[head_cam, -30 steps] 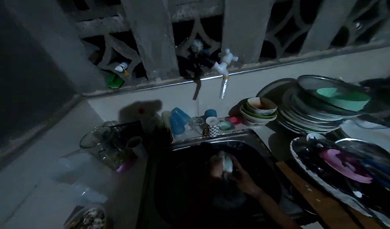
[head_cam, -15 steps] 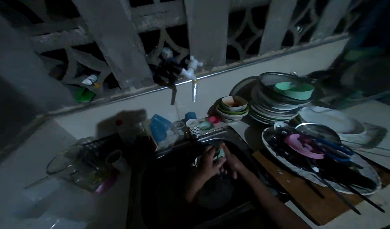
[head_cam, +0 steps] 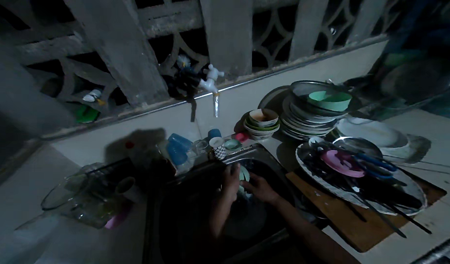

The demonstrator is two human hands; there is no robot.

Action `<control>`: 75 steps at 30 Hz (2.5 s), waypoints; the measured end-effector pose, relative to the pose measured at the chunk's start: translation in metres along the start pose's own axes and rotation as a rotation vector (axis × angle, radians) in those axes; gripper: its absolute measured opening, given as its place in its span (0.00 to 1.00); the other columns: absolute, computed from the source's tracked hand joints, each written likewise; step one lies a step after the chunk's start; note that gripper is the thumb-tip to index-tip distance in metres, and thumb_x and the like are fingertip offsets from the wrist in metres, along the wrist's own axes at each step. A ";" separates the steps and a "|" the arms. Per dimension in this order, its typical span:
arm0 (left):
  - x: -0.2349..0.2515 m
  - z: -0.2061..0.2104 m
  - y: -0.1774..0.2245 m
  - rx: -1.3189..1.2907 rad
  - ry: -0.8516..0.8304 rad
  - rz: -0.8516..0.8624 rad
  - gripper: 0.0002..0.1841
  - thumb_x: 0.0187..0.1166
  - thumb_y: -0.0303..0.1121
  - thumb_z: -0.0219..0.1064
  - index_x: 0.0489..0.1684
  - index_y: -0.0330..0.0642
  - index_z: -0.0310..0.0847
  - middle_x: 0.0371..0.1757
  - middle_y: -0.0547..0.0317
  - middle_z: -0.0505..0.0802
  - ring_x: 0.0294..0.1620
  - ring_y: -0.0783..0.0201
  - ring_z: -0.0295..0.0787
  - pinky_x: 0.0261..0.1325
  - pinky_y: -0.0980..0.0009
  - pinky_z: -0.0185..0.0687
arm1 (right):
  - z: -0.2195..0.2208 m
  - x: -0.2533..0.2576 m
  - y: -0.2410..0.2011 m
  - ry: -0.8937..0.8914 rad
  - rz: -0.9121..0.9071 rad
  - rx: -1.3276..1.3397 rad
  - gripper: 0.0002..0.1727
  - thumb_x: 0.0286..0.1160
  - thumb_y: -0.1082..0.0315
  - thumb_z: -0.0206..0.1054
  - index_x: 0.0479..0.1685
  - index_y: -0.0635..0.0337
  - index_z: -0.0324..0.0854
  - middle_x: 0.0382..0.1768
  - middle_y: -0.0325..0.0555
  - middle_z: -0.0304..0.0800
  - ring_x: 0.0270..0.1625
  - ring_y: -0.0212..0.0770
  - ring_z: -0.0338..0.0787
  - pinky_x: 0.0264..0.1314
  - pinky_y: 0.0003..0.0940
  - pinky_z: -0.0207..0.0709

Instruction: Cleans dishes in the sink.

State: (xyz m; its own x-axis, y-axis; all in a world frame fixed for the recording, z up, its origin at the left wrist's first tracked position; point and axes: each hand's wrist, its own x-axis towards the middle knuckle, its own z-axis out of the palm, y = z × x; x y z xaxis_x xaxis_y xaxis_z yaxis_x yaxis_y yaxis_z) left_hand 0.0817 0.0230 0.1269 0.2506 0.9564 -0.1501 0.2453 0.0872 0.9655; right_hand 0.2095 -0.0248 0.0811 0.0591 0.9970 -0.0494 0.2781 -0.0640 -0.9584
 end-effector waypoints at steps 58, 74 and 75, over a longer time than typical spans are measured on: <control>0.005 -0.012 -0.005 -0.129 -0.150 0.198 0.25 0.79 0.30 0.71 0.73 0.27 0.73 0.64 0.38 0.86 0.62 0.59 0.86 0.67 0.62 0.84 | -0.017 0.007 -0.006 -0.135 0.179 0.659 0.19 0.97 0.60 0.42 0.73 0.59 0.67 0.49 0.43 0.86 0.46 0.36 0.89 0.51 0.36 0.86; 0.005 0.034 -0.041 0.179 0.250 0.951 0.19 0.76 0.23 0.63 0.65 0.24 0.84 0.76 0.21 0.77 0.81 0.31 0.71 0.83 0.47 0.67 | -0.006 -0.002 -0.045 0.145 0.009 0.589 0.13 0.92 0.73 0.48 0.65 0.63 0.72 0.43 0.40 0.87 0.41 0.29 0.89 0.48 0.27 0.86; 0.008 0.028 -0.036 0.205 0.240 0.927 0.18 0.76 0.22 0.64 0.62 0.26 0.87 0.73 0.24 0.81 0.78 0.33 0.75 0.81 0.48 0.71 | -0.009 -0.001 -0.043 0.110 -0.002 0.562 0.12 0.92 0.73 0.49 0.63 0.63 0.74 0.41 0.38 0.87 0.39 0.28 0.88 0.47 0.27 0.86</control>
State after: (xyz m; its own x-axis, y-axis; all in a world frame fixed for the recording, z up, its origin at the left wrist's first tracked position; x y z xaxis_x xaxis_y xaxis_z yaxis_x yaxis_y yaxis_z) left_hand 0.1016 0.0200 0.0852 0.2349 0.6546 0.7185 0.2112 -0.7559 0.6197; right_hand 0.2057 -0.0238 0.1250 0.1666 0.9849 -0.0465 -0.2723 0.0006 -0.9622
